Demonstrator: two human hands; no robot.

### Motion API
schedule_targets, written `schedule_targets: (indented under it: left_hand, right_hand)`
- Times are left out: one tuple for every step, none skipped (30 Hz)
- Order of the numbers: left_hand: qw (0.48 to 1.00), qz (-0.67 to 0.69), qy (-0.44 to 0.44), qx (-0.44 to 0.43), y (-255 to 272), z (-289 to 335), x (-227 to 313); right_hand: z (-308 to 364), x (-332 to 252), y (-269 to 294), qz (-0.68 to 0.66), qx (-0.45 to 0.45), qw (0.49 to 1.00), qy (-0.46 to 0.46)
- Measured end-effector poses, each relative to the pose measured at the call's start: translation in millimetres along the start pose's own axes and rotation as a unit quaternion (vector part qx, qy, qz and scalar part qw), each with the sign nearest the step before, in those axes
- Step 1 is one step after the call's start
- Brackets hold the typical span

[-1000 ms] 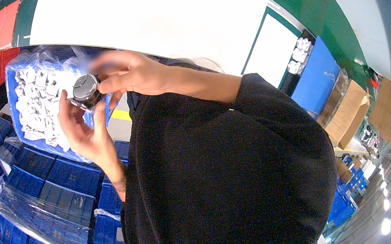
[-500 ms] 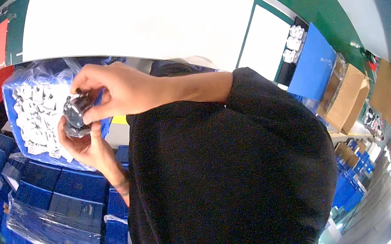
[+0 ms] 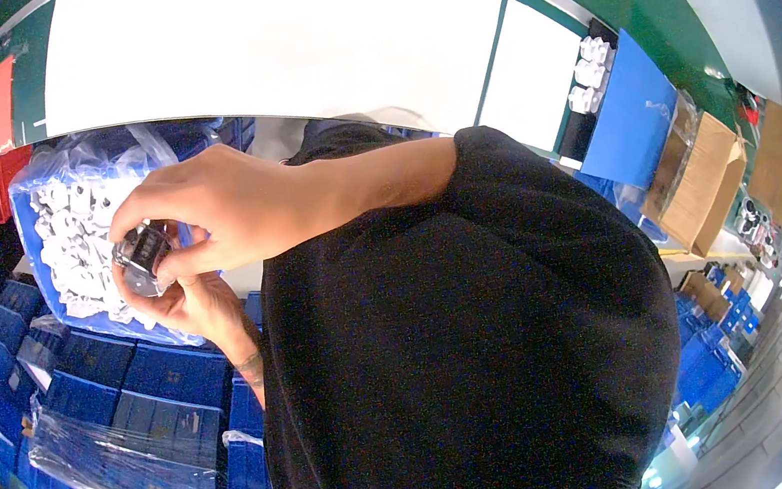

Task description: Inspecting small electronic components and using a manual press to assemble parts on a factory floor.

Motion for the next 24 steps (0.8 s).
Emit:
schedule_targets:
  left_hand:
    - [1.0, 0.0, -0.001, 0.001, -2, 0, 1]
    - [0.999, -0.011, -0.039, 0.001, -6, 1, 7]
    - [0.997, -0.022, -0.076, 0.0, -8, 1, 12]
    - [0.992, -0.069, -0.105, 0.004, -7, 0, 14]
    - [0.992, -0.07, -0.107, 0.007, -7, 1, 14]
    - [0.989, -0.065, -0.136, 0.003, -9, 3, 17]
    - [0.984, -0.06, -0.166, -0.001, -10, 4, 19]
    - [0.981, -0.063, -0.185, 0.009, -10, 4, 20]
    - [0.981, -0.063, -0.185, 0.01, -10, 3, 22]
    - [0.974, -0.077, -0.212, 0.009, -10, 4, 25]
    - [0.967, -0.091, -0.239, 0.008, -11, 6, 28]
    - [0.969, -0.087, -0.231, 0.002, -13, 7, 28]
    - [0.969, -0.087, -0.231, 0.003, -15, 9, 28]
    - [0.972, -0.073, -0.221, 0.006, -17, 9, 28]
    - [0.976, -0.06, -0.211, 0.01, -17, 9, 27]
    - [0.976, -0.06, -0.211, 0.01, -17, 9, 26]
    - [0.974, -0.063, -0.218, 0.01, -15, 8, 26]
    - [0.972, -0.066, -0.225, 0.01, -14, 8, 26]
    - [0.972, -0.066, -0.225, 0.011, -14, 8, 27]
    - [0.974, -0.078, -0.212, 0.009, -14, 8, 27]
    - [0.976, -0.089, -0.199, 0.008, -13, 8, 26]
    - [0.98, -0.094, -0.173, 0.008, -11, 9, 26]
    - [0.98, -0.095, -0.173, 0.008, -8, 12, 26]
    - [0.997, -0.002, -0.078, -0.017, -4, 11, 16]
  right_hand:
    - [1, 0, 1, -0.041, 0.0, 0.999, -0.019]
    - [1, -1, 1, -0.082, -0.001, 0.996, -0.038]
    - [1, -2, 2, -0.084, -0.002, 0.996, -0.038]
    - [2, -2, 2, -0.105, 0.015, 0.994, -0.038]
    - [4, -3, 2, -0.127, 0.03, 0.991, -0.036]
    - [5, -4, 1, -0.126, 0.04, 0.99, -0.045]
    - [7, -3, 0, -0.128, 0.039, 0.99, -0.045]
    - [9, -4, 0, -0.105, 0.041, 0.993, -0.033]
    - [10, -4, 0, -0.083, 0.045, 0.995, -0.021]
    - [12, -4, -2, -0.083, 0.044, 0.995, -0.021]
    - [14, -4, -3, -0.08, 0.05, 0.996, -0.009]
    - [15, -5, -3, -0.076, 0.056, 0.996, 0.003]
    - [15, -5, -2, -0.076, 0.056, 0.996, 0.003]
    - [15, -6, -1, -0.07, 0.06, 0.996, 0.013]
    - [15, -6, 0, -0.063, 0.064, 0.996, 0.022]
    - [15, -7, 0, -0.063, 0.063, 0.996, 0.022]
    - [14, -7, 0, -0.066, 0.068, 0.995, 0.026]
    - [14, -8, 0, -0.069, 0.073, 0.995, 0.03]
    - [14, -8, 1, -0.069, 0.072, 0.995, 0.03]
    - [14, -8, 1, -0.064, 0.068, 0.995, 0.025]
    - [13, -8, 0, -0.059, 0.064, 0.996, 0.021]
    - [12, -7, 0, -0.06, 0.063, 0.996, 0.021]
    - [10, -7, 1, -0.062, 0.069, 0.994, 0.049]
    - [8, -8, 2, -0.064, 0.075, 0.992, 0.076]
Point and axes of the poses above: each hand's wrist, its own z-axis away from the middle knuckle, its own y-axis out of the back of the hand, x = y × z, the point moved 5 cm from there along -z, towards the middle knuckle, and after that the axes turned 15 degrees about y, right-handed, at the moved point
